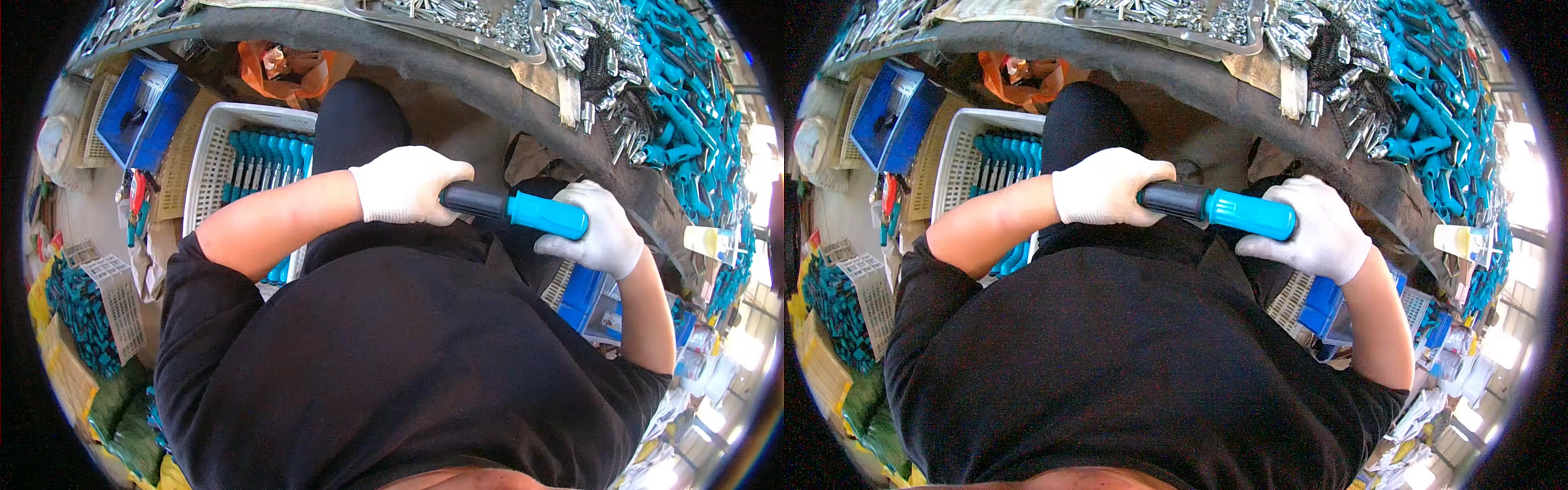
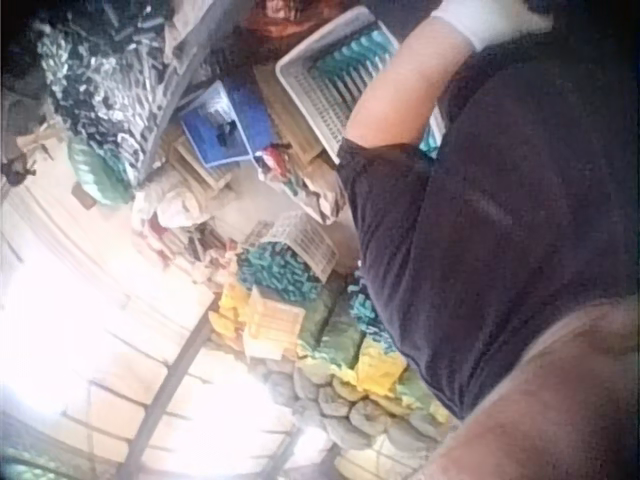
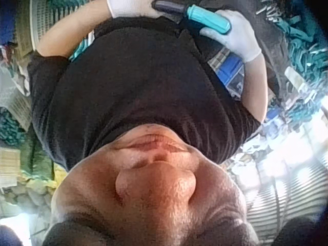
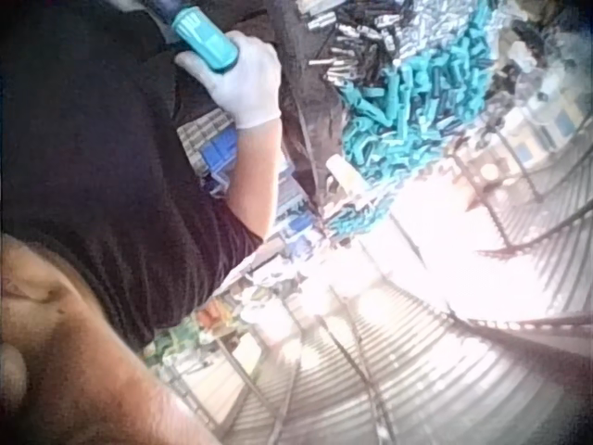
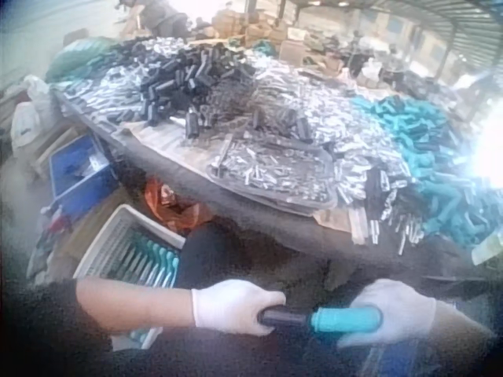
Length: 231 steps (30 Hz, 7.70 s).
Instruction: The person assembles tools by fitting metal components, springs, and plastic casings together by hand, then places the completed assemblies into a basket.
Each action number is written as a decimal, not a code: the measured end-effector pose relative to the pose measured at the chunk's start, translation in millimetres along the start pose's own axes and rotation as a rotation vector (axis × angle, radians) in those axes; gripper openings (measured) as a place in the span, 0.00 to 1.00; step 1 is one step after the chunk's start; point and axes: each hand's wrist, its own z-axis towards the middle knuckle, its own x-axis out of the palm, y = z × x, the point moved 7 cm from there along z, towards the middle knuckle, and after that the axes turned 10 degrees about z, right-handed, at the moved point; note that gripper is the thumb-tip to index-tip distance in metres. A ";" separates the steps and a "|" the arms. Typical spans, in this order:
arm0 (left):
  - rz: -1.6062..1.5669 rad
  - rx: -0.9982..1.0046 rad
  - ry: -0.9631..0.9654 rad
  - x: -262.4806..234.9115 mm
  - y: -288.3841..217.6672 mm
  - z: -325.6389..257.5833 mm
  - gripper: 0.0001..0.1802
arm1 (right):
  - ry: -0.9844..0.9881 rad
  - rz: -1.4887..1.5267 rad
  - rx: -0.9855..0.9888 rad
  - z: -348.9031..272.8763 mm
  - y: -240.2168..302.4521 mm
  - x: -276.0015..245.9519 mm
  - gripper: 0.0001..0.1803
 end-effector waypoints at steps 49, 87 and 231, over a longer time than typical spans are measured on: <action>-0.049 -0.003 -0.171 -11.8 -8.6 14.9 0.17 | -0.935 0.990 0.096 -39.4 -63.0 -12.6 0.23; -0.168 -0.133 0.236 31.2 -6.9 32.0 0.21 | -0.545 0.122 0.009 -47.4 -29.2 4.6 0.29; -0.139 0.079 0.024 4.0 -17.8 -4.8 0.26 | -0.340 0.667 0.216 4.7 5.5 39.4 0.08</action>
